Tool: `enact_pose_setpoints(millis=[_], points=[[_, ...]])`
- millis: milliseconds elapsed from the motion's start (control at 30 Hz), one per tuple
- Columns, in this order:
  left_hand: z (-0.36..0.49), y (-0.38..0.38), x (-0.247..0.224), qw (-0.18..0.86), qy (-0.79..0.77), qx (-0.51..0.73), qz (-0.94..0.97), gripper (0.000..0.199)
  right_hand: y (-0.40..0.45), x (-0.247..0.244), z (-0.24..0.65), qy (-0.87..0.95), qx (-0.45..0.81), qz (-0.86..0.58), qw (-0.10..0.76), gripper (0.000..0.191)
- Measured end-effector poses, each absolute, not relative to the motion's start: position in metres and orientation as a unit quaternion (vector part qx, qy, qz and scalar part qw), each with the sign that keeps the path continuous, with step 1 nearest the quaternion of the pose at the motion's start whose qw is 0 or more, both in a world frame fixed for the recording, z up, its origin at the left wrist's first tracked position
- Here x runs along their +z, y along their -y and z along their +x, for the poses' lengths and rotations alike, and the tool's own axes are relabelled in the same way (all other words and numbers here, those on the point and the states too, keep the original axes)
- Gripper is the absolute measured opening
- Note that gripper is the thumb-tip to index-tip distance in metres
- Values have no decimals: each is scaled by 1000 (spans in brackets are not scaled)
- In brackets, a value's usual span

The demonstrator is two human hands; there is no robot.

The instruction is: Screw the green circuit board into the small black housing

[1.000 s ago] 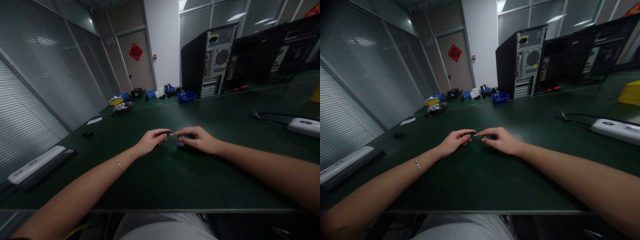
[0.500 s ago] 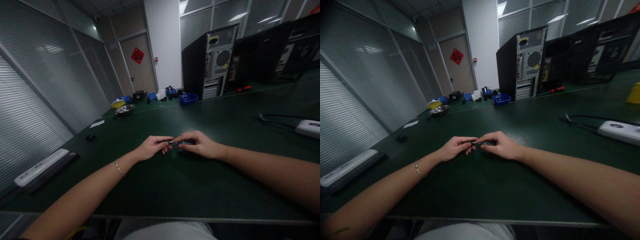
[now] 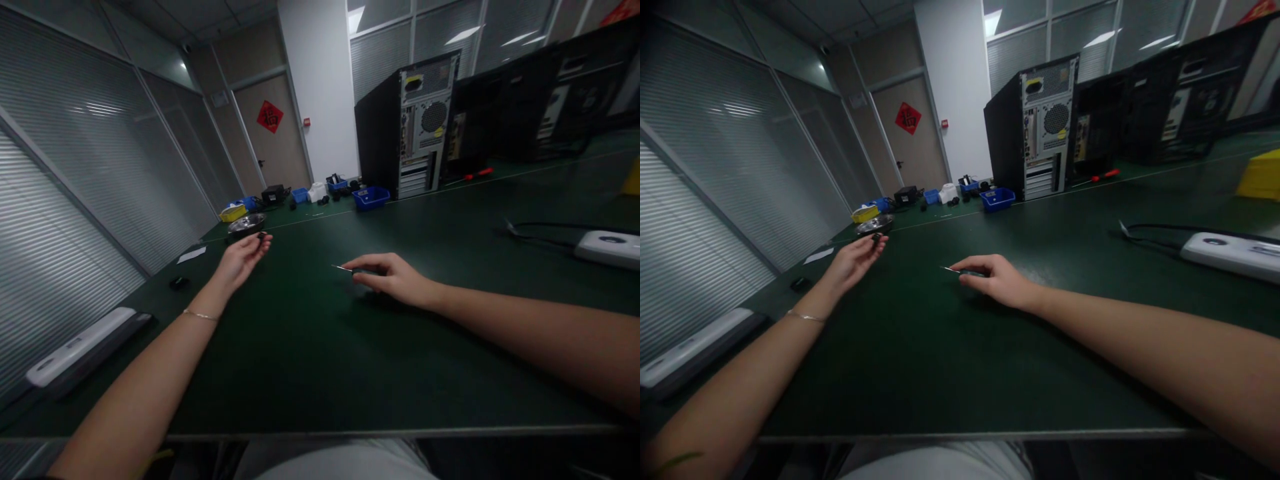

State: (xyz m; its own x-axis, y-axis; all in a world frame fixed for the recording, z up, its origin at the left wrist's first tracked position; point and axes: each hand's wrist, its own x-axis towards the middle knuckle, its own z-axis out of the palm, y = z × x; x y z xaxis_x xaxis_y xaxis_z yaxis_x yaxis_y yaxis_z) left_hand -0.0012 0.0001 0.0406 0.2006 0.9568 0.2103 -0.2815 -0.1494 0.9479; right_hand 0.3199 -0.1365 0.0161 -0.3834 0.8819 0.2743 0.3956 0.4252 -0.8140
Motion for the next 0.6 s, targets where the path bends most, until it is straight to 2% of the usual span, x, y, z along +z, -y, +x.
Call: enact_pose_setpoints(millis=[67, 133, 300, 600], points=[[-39, -19, 50, 524, -338, 626, 469, 15, 138, 16, 320, 762, 330, -421, 365, 36], [-79, -31, 55, 482, -360, 684, 414, 22, 139, 16, 321, 762, 325, -423, 367, 36], [-151, -29, 46, 416, -407, 745, 326, 32, 139, 17, 321, 762, 317, -423, 375, 37], [-161, -30, 36, 403, -409, 768, 283, 32, 137, 13, 323, 757, 308, -425, 390, 37]])
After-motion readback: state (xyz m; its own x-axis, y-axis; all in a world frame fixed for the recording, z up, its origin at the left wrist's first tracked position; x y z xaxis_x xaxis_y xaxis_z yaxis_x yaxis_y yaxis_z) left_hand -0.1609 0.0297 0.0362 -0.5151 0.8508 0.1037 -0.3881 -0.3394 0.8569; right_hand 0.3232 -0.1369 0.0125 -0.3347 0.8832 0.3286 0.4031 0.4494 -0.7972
